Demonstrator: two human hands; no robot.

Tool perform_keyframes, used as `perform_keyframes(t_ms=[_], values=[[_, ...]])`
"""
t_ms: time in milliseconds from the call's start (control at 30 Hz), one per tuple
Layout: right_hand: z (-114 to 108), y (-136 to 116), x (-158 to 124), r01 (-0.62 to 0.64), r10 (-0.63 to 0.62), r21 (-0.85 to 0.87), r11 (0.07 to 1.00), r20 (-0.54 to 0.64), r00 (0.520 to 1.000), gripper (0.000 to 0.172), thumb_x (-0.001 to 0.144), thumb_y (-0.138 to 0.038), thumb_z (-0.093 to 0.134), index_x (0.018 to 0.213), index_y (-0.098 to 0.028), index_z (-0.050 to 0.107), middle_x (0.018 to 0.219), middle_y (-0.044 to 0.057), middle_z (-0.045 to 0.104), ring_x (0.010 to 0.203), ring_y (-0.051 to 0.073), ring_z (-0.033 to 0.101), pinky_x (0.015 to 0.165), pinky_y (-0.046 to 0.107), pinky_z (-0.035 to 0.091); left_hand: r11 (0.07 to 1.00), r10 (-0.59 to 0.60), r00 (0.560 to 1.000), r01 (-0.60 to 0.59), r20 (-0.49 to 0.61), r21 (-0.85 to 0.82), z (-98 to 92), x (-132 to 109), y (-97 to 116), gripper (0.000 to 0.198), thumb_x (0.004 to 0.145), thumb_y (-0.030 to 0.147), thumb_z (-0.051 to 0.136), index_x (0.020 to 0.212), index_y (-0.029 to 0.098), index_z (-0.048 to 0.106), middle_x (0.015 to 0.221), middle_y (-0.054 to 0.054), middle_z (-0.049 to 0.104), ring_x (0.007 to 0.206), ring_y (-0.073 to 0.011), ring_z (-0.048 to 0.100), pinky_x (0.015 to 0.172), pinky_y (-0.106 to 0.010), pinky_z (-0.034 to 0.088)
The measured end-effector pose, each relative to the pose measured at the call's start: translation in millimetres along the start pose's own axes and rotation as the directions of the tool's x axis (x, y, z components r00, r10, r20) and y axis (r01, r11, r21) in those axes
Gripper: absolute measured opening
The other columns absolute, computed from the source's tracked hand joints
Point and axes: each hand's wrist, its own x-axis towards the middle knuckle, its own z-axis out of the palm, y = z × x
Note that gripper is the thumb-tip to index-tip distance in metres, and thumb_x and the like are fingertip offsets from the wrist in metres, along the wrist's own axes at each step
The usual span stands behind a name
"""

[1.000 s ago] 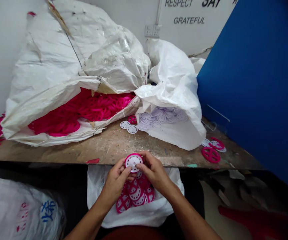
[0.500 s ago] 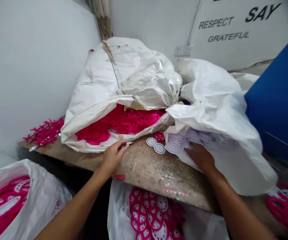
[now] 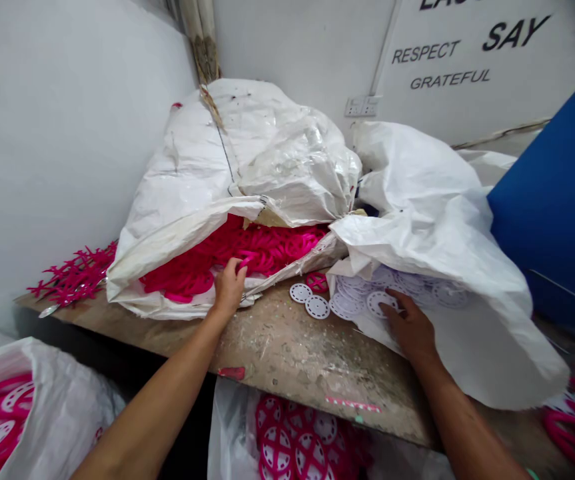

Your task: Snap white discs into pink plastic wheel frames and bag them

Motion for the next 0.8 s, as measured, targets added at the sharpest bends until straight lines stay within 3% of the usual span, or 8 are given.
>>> perform_keyframes(t_ms=[100,167,300,367,433,567,700,800], values=[[-11.1,-23.4,-25.3,-0.082,0.109,0.313,0.946,-0.069,0.992,0.048,0.072,-0.045,0.060,0.113,-0.020,0.059,0.081,0.002,0.056,0.058,0.014,0.051,0.058,0.030,0.045,0.982,-0.085,0.995,0.094,0.059,-0.162,-14.1,-41.7,14.1,0.031,0.084,0.037,0.050,0.103,0.014,0.053,0.090,-0.006,0.065,0.079,-0.0171,0.064,0.074,-0.031,0.051],[-16.2,-47.9,-55.7,-0.055,0.086,0.461,0.886,-0.047,0.995,0.043,0.073,-0.041,0.062,0.110,-0.020,0.058,0.078,0.001,0.055,0.058,0.013,0.051,0.057,0.027,0.045,0.914,-0.186,0.963,0.243,0.196,-0.325,-15.6,-81.5,26.1,0.033,0.083,0.039,0.053,0.104,0.015,0.053,0.092,-0.006,0.066,0.072,-0.0140,0.064,0.070,-0.030,0.053],[-15.1,-94.2,-122.0,-0.059,-0.075,0.607,0.792,0.193,0.978,0.032,0.080,-0.036,0.058,0.108,-0.020,0.056,0.084,0.003,0.060,0.064,0.013,0.054,0.057,0.025,0.046,0.448,-0.349,0.725,0.685,0.593,-0.574,-2.2,-156.5,50.9,0.033,0.076,0.028,0.067,0.104,0.018,0.053,0.094,-0.004,0.067,0.069,-0.0106,0.064,0.071,-0.027,0.055],[-11.4,-103.9,-144.5,0.000,-0.178,0.573,0.819,0.255,0.950,0.027,0.084,-0.033,0.056,0.108,-0.021,0.058,0.088,0.004,0.061,0.068,0.014,0.055,0.060,0.026,0.047,0.380,-0.338,0.684,0.728,0.647,-0.571,7.3,-180.2,59.4,0.032,0.078,0.027,0.066,0.106,0.018,0.053,0.095,-0.004,0.067,0.071,-0.0108,0.064,0.072,-0.027,0.055],[-9.5,-103.5,-157.3,0.127,-0.279,0.487,0.864,0.253,0.926,0.024,0.085,-0.029,0.055,0.107,-0.022,0.062,0.092,0.005,0.060,0.074,0.015,0.057,0.066,0.027,0.048,0.419,-0.311,0.701,0.708,0.642,-0.569,15.4,-194.5,63.8,0.031,0.081,0.031,0.062,0.108,0.018,0.053,0.098,-0.005,0.066,0.077,-0.0128,0.065,0.072,-0.027,0.055],[-12.5,-92.2,-163.4,0.277,-0.389,0.399,0.874,0.232,0.892,0.024,0.087,-0.025,0.052,0.104,-0.022,0.068,0.100,0.008,0.059,0.089,0.018,0.059,0.077,0.030,0.047,0.629,-0.210,0.767,0.581,0.607,-0.516,21.7,-205.9,64.3,0.033,0.086,0.038,0.053,0.112,0.018,0.054,0.108,-0.008,0.064,0.091,-0.0196,0.063,0.073,-0.030,0.054],[-15.8,-88.3,-162.7,0.204,-0.380,0.447,0.871,0.349,0.856,0.023,0.089,-0.027,0.050,0.104,-0.024,0.068,0.091,0.005,0.065,0.086,0.018,0.060,0.078,0.029,0.046,0.841,-0.085,0.850,0.340,0.519,-0.420,18.2,-207.1,63.8,0.031,0.087,0.036,0.050,0.109,0.017,0.061,0.115,-0.007,0.063,0.104,-0.0219,0.058,0.091,-0.033,0.046],[-15.5,-88.1,-163.4,0.091,-0.307,0.472,0.877,0.403,0.862,0.023,0.089,-0.030,0.049,0.103,-0.022,0.066,0.090,0.004,0.066,0.081,0.017,0.060,0.072,0.028,0.047,0.876,-0.063,0.866,0.286,0.496,-0.387,16.3,-206.4,65.3,0.031,0.087,0.036,0.050,0.108,0.017,0.062,0.113,-0.007,0.064,0.105,-0.0219,0.058,0.095,-0.033,0.042]])
